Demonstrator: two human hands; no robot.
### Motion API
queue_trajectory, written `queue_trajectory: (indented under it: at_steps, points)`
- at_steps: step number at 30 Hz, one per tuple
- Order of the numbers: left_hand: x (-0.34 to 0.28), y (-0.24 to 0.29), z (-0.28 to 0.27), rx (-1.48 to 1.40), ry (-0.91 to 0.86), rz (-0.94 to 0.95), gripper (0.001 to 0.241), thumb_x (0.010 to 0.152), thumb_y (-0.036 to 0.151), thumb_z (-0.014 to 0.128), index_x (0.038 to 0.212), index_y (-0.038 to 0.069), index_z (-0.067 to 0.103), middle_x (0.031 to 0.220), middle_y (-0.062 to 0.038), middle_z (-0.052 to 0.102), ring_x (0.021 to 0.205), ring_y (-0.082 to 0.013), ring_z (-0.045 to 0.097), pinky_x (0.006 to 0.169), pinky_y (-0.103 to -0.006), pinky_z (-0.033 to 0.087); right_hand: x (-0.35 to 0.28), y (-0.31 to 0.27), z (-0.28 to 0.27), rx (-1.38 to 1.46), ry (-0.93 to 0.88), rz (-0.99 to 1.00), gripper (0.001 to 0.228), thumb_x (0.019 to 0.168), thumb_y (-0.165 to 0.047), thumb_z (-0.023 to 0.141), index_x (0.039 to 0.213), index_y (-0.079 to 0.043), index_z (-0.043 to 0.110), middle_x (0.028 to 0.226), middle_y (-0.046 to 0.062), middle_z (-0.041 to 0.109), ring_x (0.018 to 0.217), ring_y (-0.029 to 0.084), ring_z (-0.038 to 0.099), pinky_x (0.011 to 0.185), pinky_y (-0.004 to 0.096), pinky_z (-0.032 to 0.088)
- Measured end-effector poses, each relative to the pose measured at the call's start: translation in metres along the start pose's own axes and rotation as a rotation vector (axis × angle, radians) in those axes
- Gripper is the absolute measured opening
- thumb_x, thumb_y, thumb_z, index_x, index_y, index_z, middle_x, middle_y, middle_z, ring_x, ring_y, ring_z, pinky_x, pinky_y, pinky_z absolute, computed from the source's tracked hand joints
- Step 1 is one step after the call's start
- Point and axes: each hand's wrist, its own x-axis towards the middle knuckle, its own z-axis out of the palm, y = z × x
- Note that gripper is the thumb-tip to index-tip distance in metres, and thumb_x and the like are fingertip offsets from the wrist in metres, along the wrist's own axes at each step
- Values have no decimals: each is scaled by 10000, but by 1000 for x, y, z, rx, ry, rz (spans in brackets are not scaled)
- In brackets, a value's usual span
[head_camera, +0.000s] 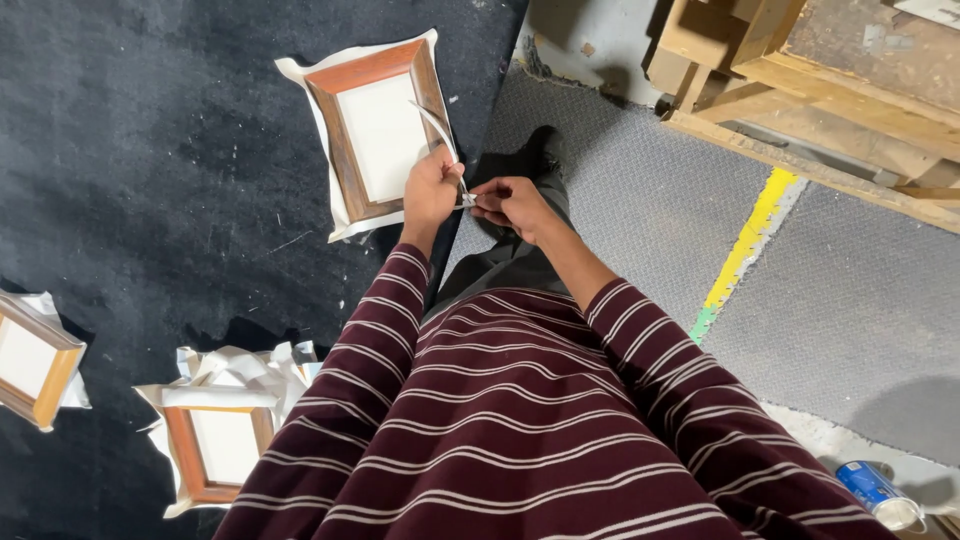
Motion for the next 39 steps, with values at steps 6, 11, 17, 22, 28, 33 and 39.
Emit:
queue_trajectory:
  at_steps: [6, 11, 17, 22, 28, 33, 39]
  points:
    - [-4, 8, -3, -65, 23, -61, 223, 1013, 278, 600, 866, 118, 547, 741, -128, 607, 816, -394, 673, 825, -495, 515, -6, -3, 9, -60, 47, -30, 220, 907, -38, 754, 1127, -42, 749, 1005, 162, 742, 930, 291, 784, 757, 246, 654]
    - [-6, 13, -3, -90, 47, -69, 229, 1023, 273, 580, 859, 119, 535, 732, -116, 610, 794, -363, 690, 819, -485, 521, -20, 6, 20, -14, 125, -56, 230, 919, -28, 730, 1148, -29, 741, 1010, 186, 741, 921, 275, 786, 755, 222, 649]
    - [15, -16, 13, -216, 121, -57, 261, 1018, 248, 588, 788, 144, 521, 568, -26, 590, 606, -236, 692, 715, -367, 540, -31, 12, 39, 19, 254, -154, 212, 879, -49, 775, 1082, -9, 731, 897, 161, 740, 812, 234, 792, 714, 235, 653]
    - [21, -20, 17, -319, 181, -31, 253, 1013, 183, 596, 782, 118, 514, 579, -56, 549, 542, -205, 631, 654, -321, 527, -27, 30, 41, 13, 290, -191, 224, 848, -79, 809, 1048, -25, 723, 870, 164, 735, 796, 238, 789, 726, 257, 648]
    - [28, -20, 21, -395, 180, -87, 262, 1007, 208, 598, 777, 107, 524, 593, -95, 557, 497, -211, 622, 523, -322, 520, -9, 51, 50, 10, 325, -248, 216, 871, -82, 766, 1043, 18, 683, 877, 177, 712, 804, 227, 772, 734, 246, 627]
    - [27, -4, 18, -531, 172, -231, 279, 990, 191, 581, 717, 135, 575, 525, -26, 529, 389, -156, 589, 375, -278, 493, -25, 44, 60, 21, 351, -261, 232, 888, -96, 765, 1056, 33, 670, 894, 186, 714, 824, 241, 781, 743, 243, 632]
    - [24, 3, 15, -625, 138, -316, 228, 999, 151, 555, 783, 91, 599, 661, -58, 533, 461, -137, 587, 401, -248, 521, -28, 50, 67, 61, 412, -181, 265, 878, -118, 802, 1066, 37, 698, 924, 241, 742, 893, 310, 781, 815, 326, 618]
